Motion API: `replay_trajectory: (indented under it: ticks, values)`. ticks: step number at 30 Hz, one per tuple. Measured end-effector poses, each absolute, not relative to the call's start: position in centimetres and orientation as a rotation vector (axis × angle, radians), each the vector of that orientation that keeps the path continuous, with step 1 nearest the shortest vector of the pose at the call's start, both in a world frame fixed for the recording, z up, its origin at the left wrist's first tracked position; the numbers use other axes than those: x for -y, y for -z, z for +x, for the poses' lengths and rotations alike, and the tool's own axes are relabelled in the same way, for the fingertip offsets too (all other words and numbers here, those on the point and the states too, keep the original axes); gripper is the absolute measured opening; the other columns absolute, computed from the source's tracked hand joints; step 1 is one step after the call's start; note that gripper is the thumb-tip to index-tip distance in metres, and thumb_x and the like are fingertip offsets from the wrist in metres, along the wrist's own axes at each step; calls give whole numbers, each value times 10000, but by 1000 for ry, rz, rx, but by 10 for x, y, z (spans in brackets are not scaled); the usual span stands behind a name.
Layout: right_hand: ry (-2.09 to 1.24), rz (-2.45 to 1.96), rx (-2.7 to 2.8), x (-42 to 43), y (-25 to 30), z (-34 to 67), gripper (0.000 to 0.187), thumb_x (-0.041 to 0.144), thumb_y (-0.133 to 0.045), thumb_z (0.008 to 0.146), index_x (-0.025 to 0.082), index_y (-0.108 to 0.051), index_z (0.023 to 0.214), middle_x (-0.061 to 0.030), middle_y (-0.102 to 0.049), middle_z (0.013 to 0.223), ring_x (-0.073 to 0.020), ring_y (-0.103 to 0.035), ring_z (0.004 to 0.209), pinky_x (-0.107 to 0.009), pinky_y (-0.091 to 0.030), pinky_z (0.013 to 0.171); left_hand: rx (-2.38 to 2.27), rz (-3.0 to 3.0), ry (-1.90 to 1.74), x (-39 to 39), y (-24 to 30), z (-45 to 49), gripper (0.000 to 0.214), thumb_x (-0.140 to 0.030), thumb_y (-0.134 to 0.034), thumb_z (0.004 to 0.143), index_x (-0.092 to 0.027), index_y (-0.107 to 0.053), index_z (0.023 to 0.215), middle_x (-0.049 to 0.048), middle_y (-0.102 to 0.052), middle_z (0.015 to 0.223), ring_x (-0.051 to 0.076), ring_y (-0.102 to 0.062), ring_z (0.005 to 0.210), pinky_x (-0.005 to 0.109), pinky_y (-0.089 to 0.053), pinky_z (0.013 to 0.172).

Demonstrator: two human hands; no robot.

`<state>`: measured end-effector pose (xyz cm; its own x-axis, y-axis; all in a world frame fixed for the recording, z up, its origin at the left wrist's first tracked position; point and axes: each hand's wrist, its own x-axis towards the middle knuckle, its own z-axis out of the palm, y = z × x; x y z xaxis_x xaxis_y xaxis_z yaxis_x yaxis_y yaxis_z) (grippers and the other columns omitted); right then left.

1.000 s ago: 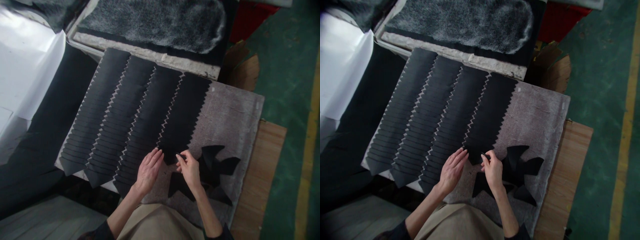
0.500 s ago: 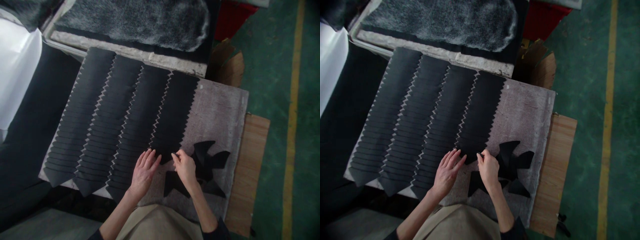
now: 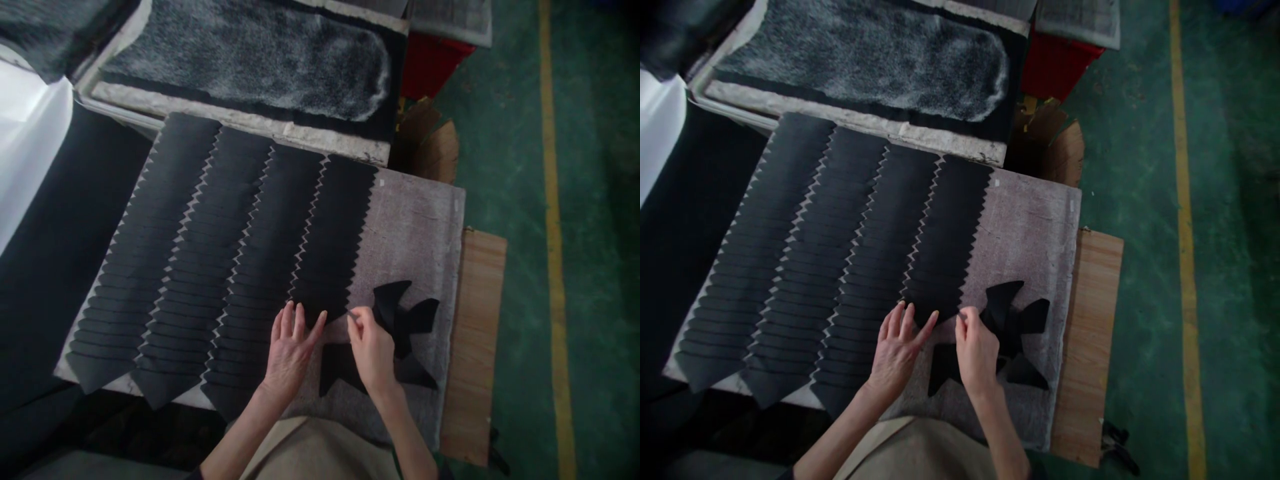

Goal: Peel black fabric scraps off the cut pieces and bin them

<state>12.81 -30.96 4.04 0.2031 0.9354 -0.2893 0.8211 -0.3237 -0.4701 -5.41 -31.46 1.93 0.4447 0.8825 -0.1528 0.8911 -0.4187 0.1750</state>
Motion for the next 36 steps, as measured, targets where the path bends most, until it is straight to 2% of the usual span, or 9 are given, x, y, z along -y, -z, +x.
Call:
replay_trajectory:
  ticks: [6, 11, 17, 19, 22, 24, 29, 33, 36]
  values:
    - [-280, -2218, 1699, 327, -36, 168, 335, 310, -553, 908, 181, -557, 1218, -152, -581, 1264, -292, -522, 1195, -461, -444, 986, -1584, 2446, 57, 316, -21, -46, 687, -58, -552, 860, -377, -389, 1447, 157, -435, 1437, 413, -325, 1386, 593, -387, 1038]
    - [-379, -2131, 1644, 329, -10, 188, 241, 255, -474, 946, 181, -618, 1126, -125, -624, 1198, -249, -562, 1153, -447, -467, 993, -1594, 2454, 67, 315, -24, -41, 650, -56, -542, 865, -355, -423, 1431, 173, -453, 1389, 439, -328, 1373, 593, -392, 1027]
    - [-311, -1947, 1408, 318, -50, 199, 75, 269, -641, 868, 201, -636, 899, -75, -691, 1042, -210, -642, 1002, -389, -486, 954, -1645, 2301, -93, 309, -38, -48, 569, -65, -568, 840, -285, -517, 1363, 146, -521, 1309, 373, -408, 1322, 574, -377, 1062]
    - [-440, -1932, 1505, 314, -75, 195, 54, 267, -648, 865, 218, -638, 886, -41, -700, 933, -184, -658, 889, -332, -510, 864, -1641, 2210, -274, 309, -47, -51, 498, -128, -580, 862, -253, -531, 1342, 146, -532, 1304, 345, -430, 1303, 552, -400, 1053]
    - [-1031, -1800, 1814, 310, -103, 175, 71, 262, -602, 894, 241, -649, 845, -8, -678, 820, -157, -646, 753, -271, -506, 705, -1422, 2007, -511, 312, -58, -52, 584, -270, -637, 867, -224, -435, 1413, 156, -540, 1325, 292, -514, 1223, 456, -490, 983]
    - [-1358, -1650, 1906, 309, -108, 158, 92, 235, -577, 901, 257, -661, 873, -3, -684, 863, -162, -654, 798, -272, -508, 731, -1237, 1803, -523, 317, -61, -51, 587, -331, -658, 858, -216, -454, 1397, 130, -637, 1191, 241, -619, 1047, 371, -545, 880]
    - [-1538, -1736, 1327, 315, -79, 133, 419, 308, -664, 833, 235, -536, 1226, -14, -699, 903, -168, -669, 825, -284, -541, 769, -1312, 1062, -497, 331, -52, -51, 175, -361, -649, 853, -194, -667, 904, 1, -657, 706, 131, -610, 596, 216, -511, 538]
    - [-1782, -1704, 1213, 323, -54, 129, 209, 403, -613, 861, 202, -603, 920, -4, -676, 820, -153, -654, 755, -256, -537, 691, -1385, 579, -696, 334, -41, -55, 266, -385, -720, 776, -191, -538, 770, -50, -562, 638, 118, -569, 540, 218, -510, 464]
    - [-1849, -1763, 1221, 324, -46, 125, 241, 410, -485, 928, 213, -555, 808, 40, -587, 660, -119, -577, 556, -218, -471, 510, -1398, 503, -709, 332, -36, -58, 308, -411, -730, 759, -183, -527, 791, -47, -575, 643, 120, -580, 535, 228, -521, 461]
